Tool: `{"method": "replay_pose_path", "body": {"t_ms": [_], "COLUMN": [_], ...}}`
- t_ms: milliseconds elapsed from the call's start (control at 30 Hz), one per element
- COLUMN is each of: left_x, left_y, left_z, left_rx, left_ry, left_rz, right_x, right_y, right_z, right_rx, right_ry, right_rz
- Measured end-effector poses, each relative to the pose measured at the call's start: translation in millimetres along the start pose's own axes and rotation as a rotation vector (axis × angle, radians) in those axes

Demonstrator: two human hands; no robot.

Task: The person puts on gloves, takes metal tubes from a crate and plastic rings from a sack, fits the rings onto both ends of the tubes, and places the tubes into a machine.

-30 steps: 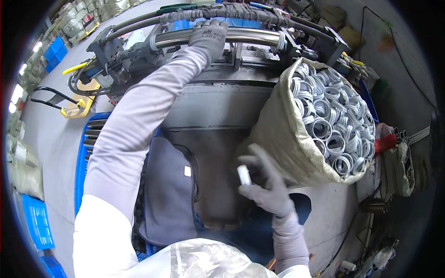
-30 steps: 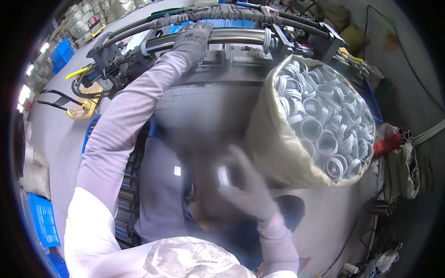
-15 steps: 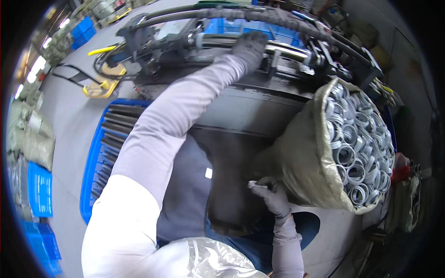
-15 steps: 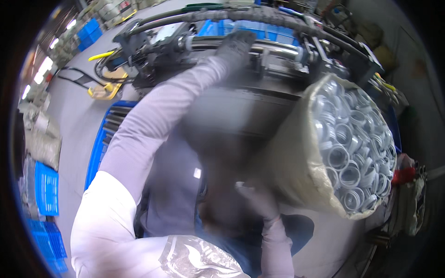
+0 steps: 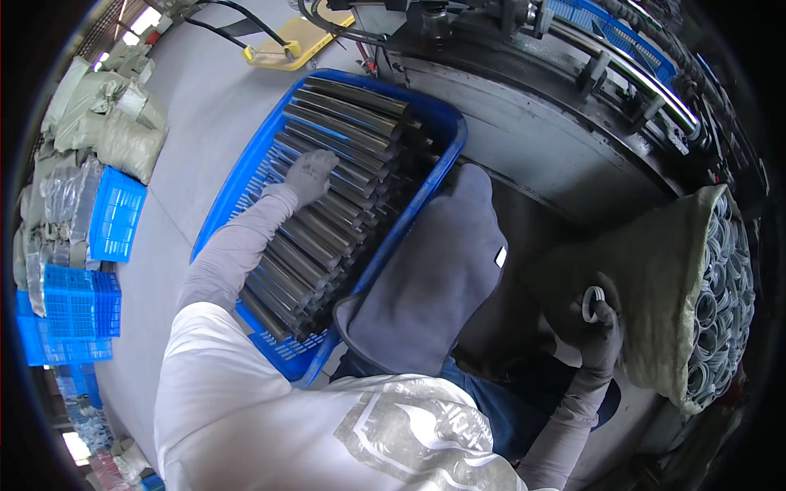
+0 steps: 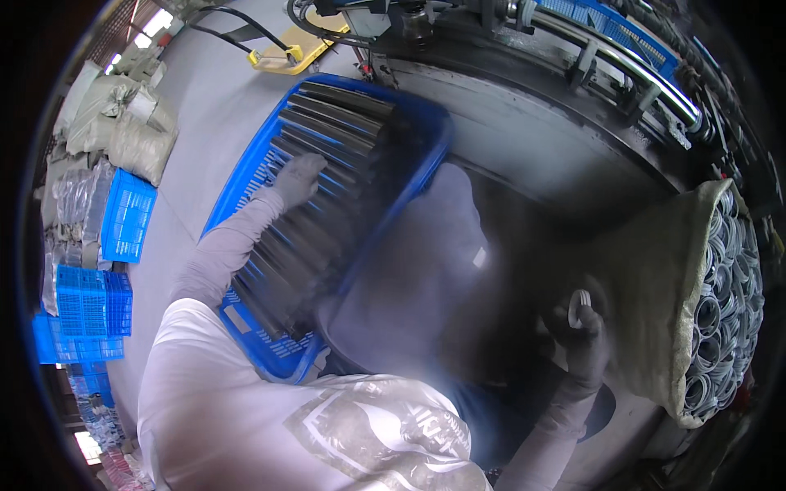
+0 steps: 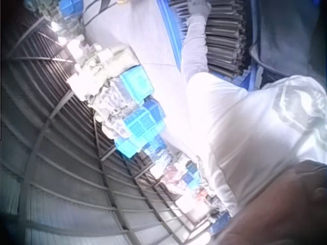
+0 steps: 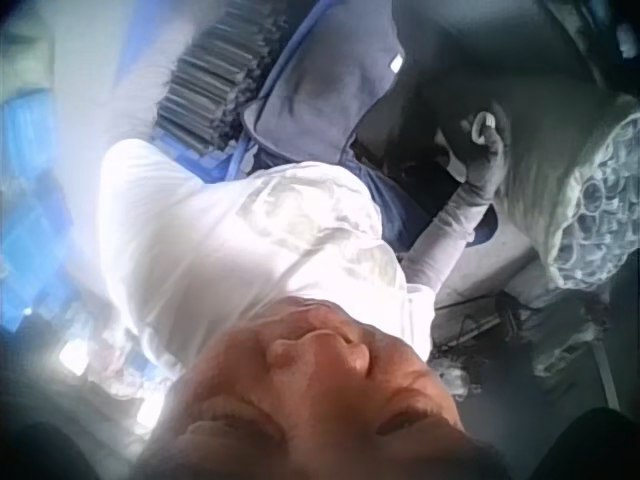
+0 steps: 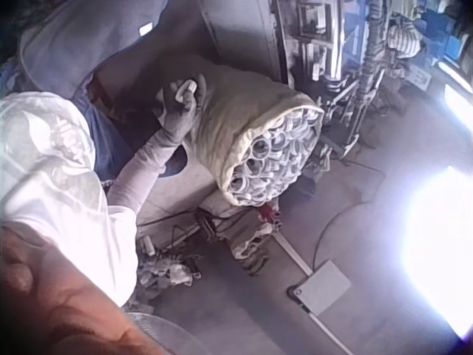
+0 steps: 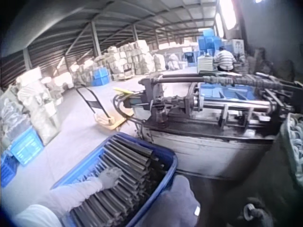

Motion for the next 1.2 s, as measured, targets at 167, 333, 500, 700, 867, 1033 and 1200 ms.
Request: {"method": "replay_pose_path", "body": {"t_ms": [167, 333, 500, 700, 867, 1033, 1200], "left_x": [-42, -13, 136, 262, 217, 209, 208], "left_y": [-19, -6, -34, -12, -31, -40, -47], "left_z": [14, 2, 92, 299, 355, 369, 383], "left_rx": [0.15, 0.097, 0.015, -0.542, -0.596, -0.628, -0.634], "left_ry": [-0.164, -0.085, 0.416, 0.438, 0.413, 0.352, 0.257], "left_rz": [0.005, 0.124, 0.412, 0.393, 0.166, 0.151, 0.142], "right_x": [-18, -29, -17, -39, -48, -51, -58], "right_y": [0, -4, -11, -10, -1, 8, 10], "right_z": [7, 13, 36, 26, 21, 9, 4], "right_rx": [0.274, -0.037, -0.053, 0.087, 0.287, 0.537, 0.625], "right_ry": [0.384, -0.398, -0.528, -0.5, 0.058, 0.658, 0.841], "right_rz": [0.128, 0.157, 0.181, 0.119, 0.332, 0.377, 0.543]}}
Point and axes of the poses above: each hand's wrist, its own y-axis away from the middle knuckle, its own x-axis out of the back of the hand, z = x × y, the point moved 5 cm from there along -y, towards the middle knuckle, and after that the axes turned 1 degree about -x, right-handed, at the moved point
